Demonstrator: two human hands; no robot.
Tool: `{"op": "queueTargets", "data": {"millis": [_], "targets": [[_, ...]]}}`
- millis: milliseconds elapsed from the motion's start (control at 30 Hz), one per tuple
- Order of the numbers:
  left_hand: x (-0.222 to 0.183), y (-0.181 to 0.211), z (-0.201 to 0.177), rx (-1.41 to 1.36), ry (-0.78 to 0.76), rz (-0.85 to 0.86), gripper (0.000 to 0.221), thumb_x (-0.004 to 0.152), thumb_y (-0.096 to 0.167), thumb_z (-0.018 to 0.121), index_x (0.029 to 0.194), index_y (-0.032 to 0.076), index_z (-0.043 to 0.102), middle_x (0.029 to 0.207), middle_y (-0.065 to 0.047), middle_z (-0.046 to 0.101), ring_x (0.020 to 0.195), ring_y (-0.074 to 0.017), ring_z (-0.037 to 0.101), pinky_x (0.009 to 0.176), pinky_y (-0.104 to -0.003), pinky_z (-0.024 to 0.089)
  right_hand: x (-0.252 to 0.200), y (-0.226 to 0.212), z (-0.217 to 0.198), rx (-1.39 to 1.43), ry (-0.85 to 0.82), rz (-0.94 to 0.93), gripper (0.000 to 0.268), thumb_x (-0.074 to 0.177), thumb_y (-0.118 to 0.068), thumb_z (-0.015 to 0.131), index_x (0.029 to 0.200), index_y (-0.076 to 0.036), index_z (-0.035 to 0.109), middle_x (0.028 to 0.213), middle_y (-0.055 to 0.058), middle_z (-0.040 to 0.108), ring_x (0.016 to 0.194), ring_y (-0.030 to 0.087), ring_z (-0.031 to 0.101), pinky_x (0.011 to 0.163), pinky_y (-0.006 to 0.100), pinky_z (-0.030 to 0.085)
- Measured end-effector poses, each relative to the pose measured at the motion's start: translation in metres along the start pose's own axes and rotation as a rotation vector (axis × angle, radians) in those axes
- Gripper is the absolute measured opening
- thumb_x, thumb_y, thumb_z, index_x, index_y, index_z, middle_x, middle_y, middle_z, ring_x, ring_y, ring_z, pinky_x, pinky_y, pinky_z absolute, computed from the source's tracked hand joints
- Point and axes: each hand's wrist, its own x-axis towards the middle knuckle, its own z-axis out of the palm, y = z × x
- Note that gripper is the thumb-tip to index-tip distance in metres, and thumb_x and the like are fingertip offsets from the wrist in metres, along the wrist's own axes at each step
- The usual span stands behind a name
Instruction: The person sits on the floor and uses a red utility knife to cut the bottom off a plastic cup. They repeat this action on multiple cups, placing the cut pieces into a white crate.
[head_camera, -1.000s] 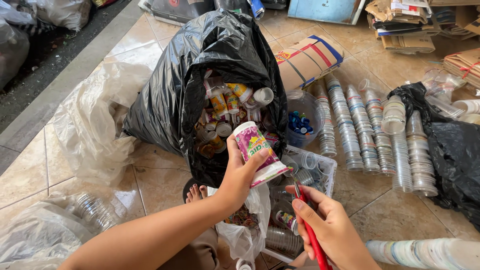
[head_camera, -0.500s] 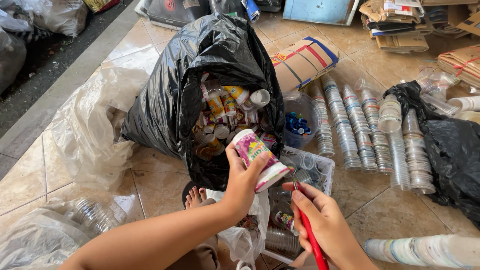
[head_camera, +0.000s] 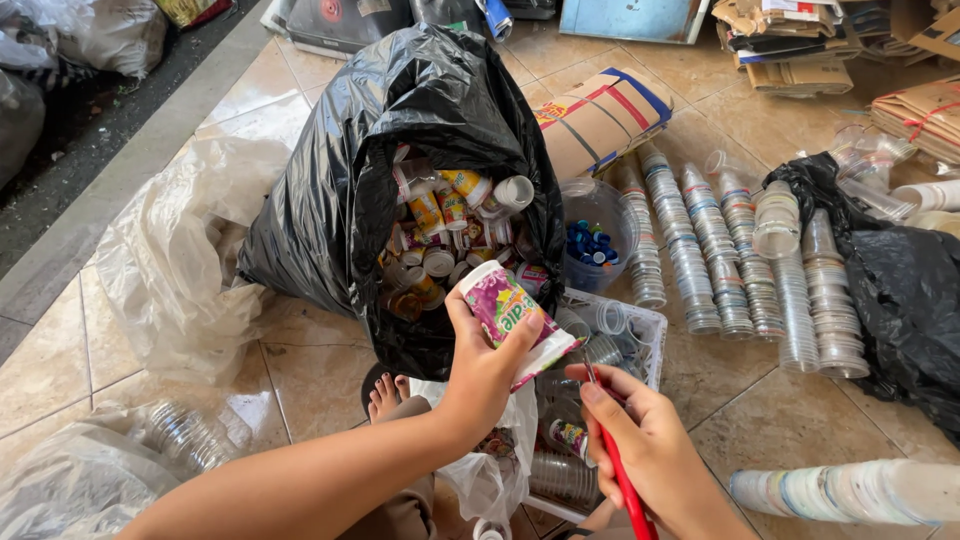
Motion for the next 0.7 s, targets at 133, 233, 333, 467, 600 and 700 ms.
{"op": "queueTargets", "data": {"millis": [133, 233, 333, 467, 600, 700], "targets": [[0.005, 0.001, -0.002, -0.11, -0.001, 0.02, 0.062, 0.09, 0.009, 0.069, 0.136, 0.009, 0.028, 0.107, -0.016, 0.061, 0.084, -0.0194, 0.066, 0.072, -0.031, 0.059, -0.004, 0.0, 0.0, -0.017, 0.027, 0.006, 0.043, 0.095, -0.017, 0.061, 0.131, 0.005, 0.069, 0.062, 0.015, 0.051, 0.037, 0.017, 0.034, 0.028, 0.032, 0.028], [0.002, 0.005, -0.002, -0.036, 0.043, 0.009, 0.057, 0.092, 0.009, 0.067, 0.135, 0.01, 0.03, 0.104, -0.014, 0.063, 0.081, -0.016, 0.065, 0.067, -0.026, 0.054, -0.005, 0.002, -0.002, -0.033, 0.044, 0.099, 0.043, 0.095, -0.022, 0.062, 0.132, 0.0, 0.07, 0.052, 0.018, 0.05, 0.029, 0.02, 0.035, 0.03, 0.032, 0.024], [-0.002, 0.008, 0.002, 0.011, -0.059, -0.076, 0.063, 0.089, 0.012, 0.07, 0.137, 0.01, 0.028, 0.108, -0.016, 0.062, 0.086, -0.0188, 0.068, 0.073, -0.03, 0.061, 0.001, 0.006, -0.007, 0.014, 0.029, -0.006, 0.039, 0.095, -0.019, 0.062, 0.125, 0.006, 0.068, 0.058, 0.017, 0.052, 0.033, 0.017, 0.034, 0.026, 0.032, 0.027], [0.002, 0.009, 0.0, -0.002, -0.031, -0.042, 0.062, 0.09, 0.011, 0.069, 0.137, 0.009, 0.029, 0.106, -0.015, 0.063, 0.084, -0.0167, 0.066, 0.072, -0.028, 0.058, -0.005, 0.0, -0.004, -0.015, 0.04, 0.058, 0.043, 0.095, -0.021, 0.061, 0.129, 0.004, 0.069, 0.055, 0.018, 0.05, 0.031, 0.019, 0.033, 0.028, 0.032, 0.025], [-0.004, 0.01, 0.002, 0.036, -0.065, -0.031, 0.07, 0.087, 0.009, 0.073, 0.14, 0.009, 0.028, 0.105, -0.016, 0.062, 0.084, -0.0175, 0.067, 0.072, -0.03, 0.06, 0.0, 0.007, -0.008, 0.036, 0.019, 0.027, 0.041, 0.096, -0.019, 0.06, 0.127, 0.007, 0.068, 0.054, 0.017, 0.049, 0.03, 0.017, 0.031, 0.026, 0.032, 0.025], [0.001, 0.01, 0.003, -0.039, -0.02, -0.047, 0.064, 0.088, 0.009, 0.07, 0.137, 0.009, 0.029, 0.107, -0.016, 0.062, 0.083, -0.0179, 0.066, 0.071, -0.03, 0.061, -0.004, 0.004, -0.006, 0.006, -0.007, 0.02, 0.043, 0.098, -0.018, 0.058, 0.132, 0.005, 0.07, 0.057, 0.014, 0.049, 0.033, 0.016, 0.032, 0.026, 0.031, 0.027]]}}
